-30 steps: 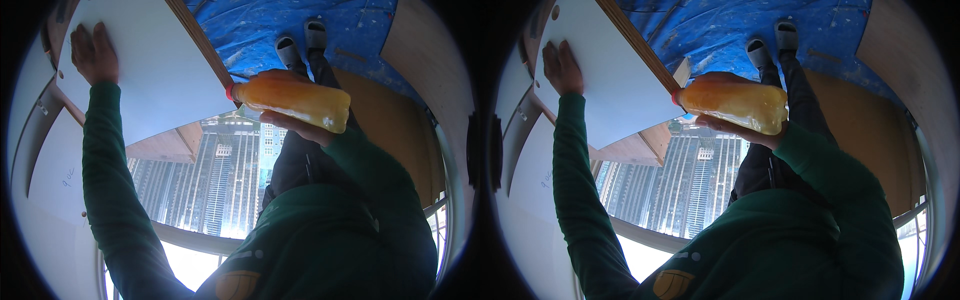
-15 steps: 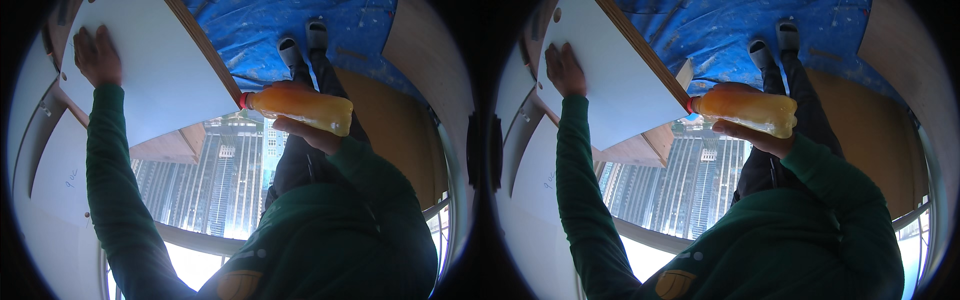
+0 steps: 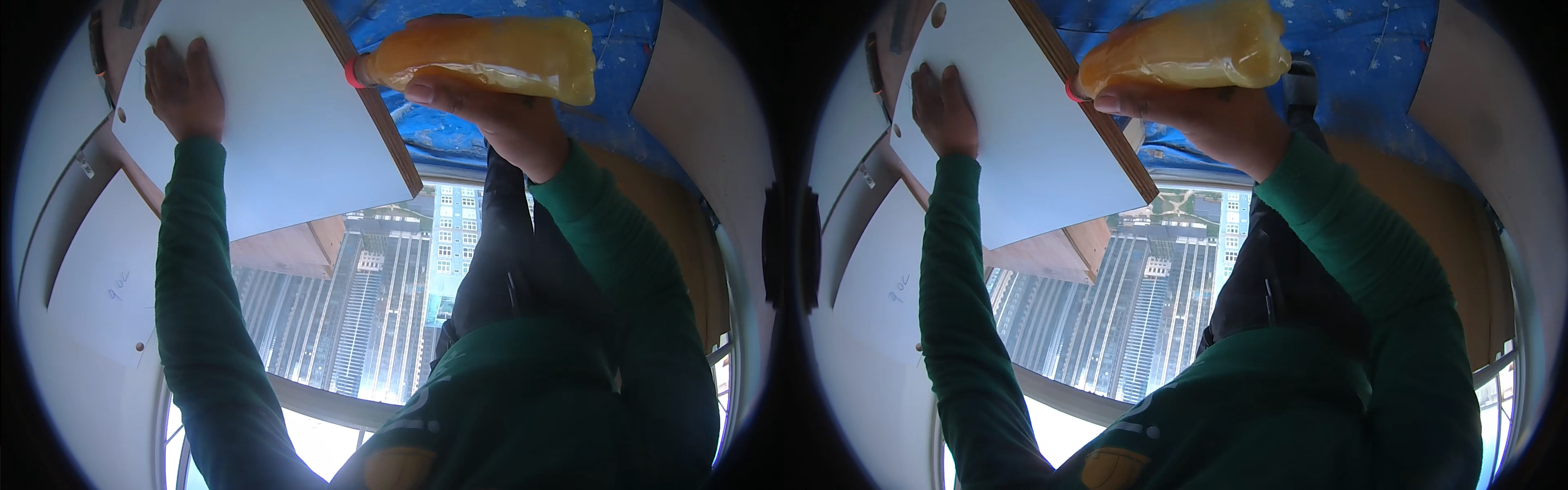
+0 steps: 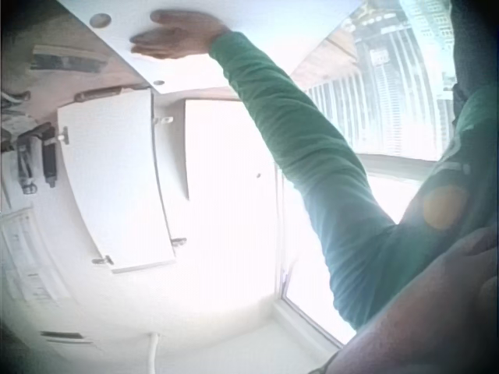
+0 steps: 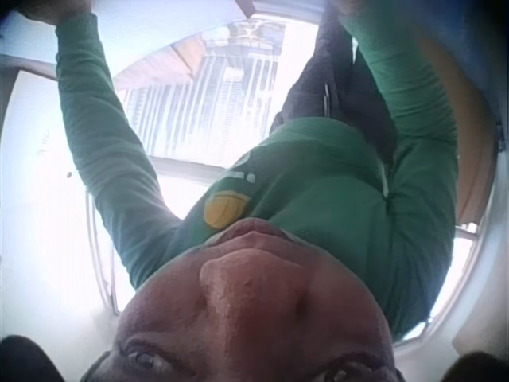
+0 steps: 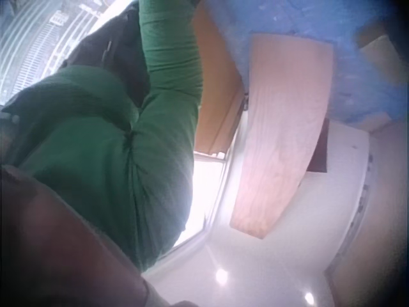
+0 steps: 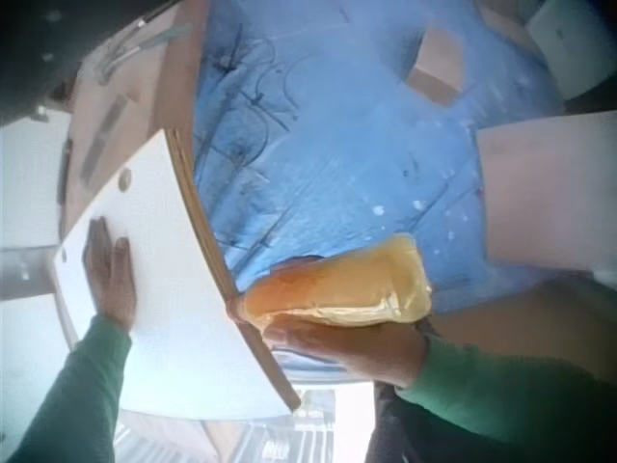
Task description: The person applies glue from a bottle along the edge of a white board panel, then uses a hand plane to smooth the same edge. The person handles the board and tools on a blue tarp-covered floor in a high-rise room.
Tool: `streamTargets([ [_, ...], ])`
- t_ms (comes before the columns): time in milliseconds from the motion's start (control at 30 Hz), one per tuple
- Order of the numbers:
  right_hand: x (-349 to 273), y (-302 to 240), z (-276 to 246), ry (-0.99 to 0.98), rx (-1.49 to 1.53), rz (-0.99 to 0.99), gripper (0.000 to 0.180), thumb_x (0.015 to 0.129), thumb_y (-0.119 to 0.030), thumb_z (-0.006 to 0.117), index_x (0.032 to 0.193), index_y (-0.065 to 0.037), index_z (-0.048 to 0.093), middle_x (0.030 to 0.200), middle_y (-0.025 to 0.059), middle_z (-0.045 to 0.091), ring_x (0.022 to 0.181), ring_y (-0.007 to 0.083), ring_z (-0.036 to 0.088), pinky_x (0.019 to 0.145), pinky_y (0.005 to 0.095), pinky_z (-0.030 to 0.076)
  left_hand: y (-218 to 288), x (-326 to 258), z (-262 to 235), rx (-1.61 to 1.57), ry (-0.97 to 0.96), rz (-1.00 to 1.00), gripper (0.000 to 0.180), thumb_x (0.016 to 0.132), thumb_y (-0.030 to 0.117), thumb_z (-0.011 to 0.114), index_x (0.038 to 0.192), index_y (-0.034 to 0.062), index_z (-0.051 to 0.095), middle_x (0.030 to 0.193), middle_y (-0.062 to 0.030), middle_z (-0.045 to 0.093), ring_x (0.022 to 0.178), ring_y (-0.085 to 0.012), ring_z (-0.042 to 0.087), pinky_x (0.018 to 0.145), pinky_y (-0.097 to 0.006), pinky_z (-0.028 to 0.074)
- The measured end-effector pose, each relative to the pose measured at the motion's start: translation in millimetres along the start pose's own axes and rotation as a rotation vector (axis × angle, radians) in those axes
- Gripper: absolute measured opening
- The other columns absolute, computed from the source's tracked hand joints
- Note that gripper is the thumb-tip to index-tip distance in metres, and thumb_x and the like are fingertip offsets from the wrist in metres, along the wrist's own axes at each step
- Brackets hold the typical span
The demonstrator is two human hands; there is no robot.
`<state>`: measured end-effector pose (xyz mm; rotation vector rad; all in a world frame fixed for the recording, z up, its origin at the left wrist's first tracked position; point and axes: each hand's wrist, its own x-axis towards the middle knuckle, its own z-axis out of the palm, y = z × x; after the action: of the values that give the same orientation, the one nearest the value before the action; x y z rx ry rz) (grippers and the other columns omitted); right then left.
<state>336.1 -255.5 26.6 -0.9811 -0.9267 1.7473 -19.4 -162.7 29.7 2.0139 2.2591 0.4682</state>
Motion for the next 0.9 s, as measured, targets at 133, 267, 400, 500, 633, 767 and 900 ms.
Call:
streamTargets([
  [133,38.6,-3.2,-5.7,-0.037,-0.024,-0.071,0.038,0.091,-0.022,0.081,0.123,-0.004,0.07,0.119,0.0109,0.073,0.113,0.0199,0.071,0.096,0.0327,0.059,-0.8,-0.6,3.6,0.008,-0.014,-0.004,0.08,0.094,0.064,0.053,0.152,0.0101,0.049,0.161,-0.0201,0.039,0.149,-0.0408,0.033,0.12,-0.056,0.03],
  [267,82.5,-3.8,-5.3,-0.115,0.113,-0.118,0.03,0.092,-0.012,0.078,0.117,0.001,0.069,0.113,0.0132,0.074,0.104,0.021,0.072,0.089,0.033,0.059,4.0,-3.3,-1.2,0.003,-0.027,-0.033,0.081,0.094,0.066,0.052,0.154,0.0119,0.046,0.163,-0.0193,0.037,0.151,-0.04,0.03,0.12,-0.058,0.028],
  [400,109.9,-16.0,-7.7,-0.136,0.269,-0.035,0.029,0.093,-0.017,0.079,0.114,0.001,0.07,0.106,0.0109,0.077,0.095,0.0163,0.073,0.075,0.0275,0.057,2.7,-1.7,-0.1,-0.013,-0.025,-0.01,0.081,0.094,0.066,0.052,0.154,0.0122,0.046,0.163,-0.0191,0.037,0.151,-0.0396,0.029,0.121,-0.058,0.027],
  [500,112.8,-13.5,-5.4,-0.097,0.232,-0.094,0.029,0.094,-0.018,0.079,0.114,0.001,0.07,0.105,0.0108,0.077,0.092,0.0153,0.072,0.073,0.0267,0.057,1.8,0.2,2.2,-0.026,-0.028,-0.002,0.082,0.094,0.066,0.052,0.154,0.0122,0.046,0.163,-0.0192,0.037,0.151,-0.0399,0.029,0.121,-0.057,0.026],
  [633,84.5,-23.2,6.7,-0.062,0.159,-0.084,0.028,0.093,-0.017,0.078,0.114,0.0,0.07,0.104,0.0109,0.076,0.091,0.0157,0.071,0.076,0.0282,0.056,-1.1,-3.2,-0.2,-0.005,-0.027,0.001,0.082,0.094,0.068,0.051,0.154,0.0121,0.046,0.163,-0.0196,0.037,0.151,-0.0409,0.03,0.121,-0.057,0.026],
  [767,35.5,1.4,-6.8,-0.096,-0.097,-0.147,0.038,0.09,-0.015,0.081,0.124,-0.004,0.069,0.118,0.0124,0.073,0.111,0.0197,0.072,0.096,0.0342,0.059,-2.8,-2.8,1.6,-0.005,-0.01,0.022,0.082,0.094,0.068,0.051,0.154,0.0117,0.047,0.163,-0.0197,0.038,0.15,-0.0413,0.031,0.12,-0.057,0.027],
  [900,14.7,-1.6,-3.3,-0.05,0.107,0.037,0.031,0.09,-0.016,0.08,0.117,-0.003,0.072,0.113,0.0086,0.075,0.104,0.0167,0.073,0.092,0.0299,0.059,-6.7,-1.9,3.2,0.012,0.011,0.058,0.08,0.095,0.066,0.052,0.153,0.0115,0.048,0.162,-0.019,0.039,0.149,-0.0413,0.032,0.121,-0.057,0.027],
])
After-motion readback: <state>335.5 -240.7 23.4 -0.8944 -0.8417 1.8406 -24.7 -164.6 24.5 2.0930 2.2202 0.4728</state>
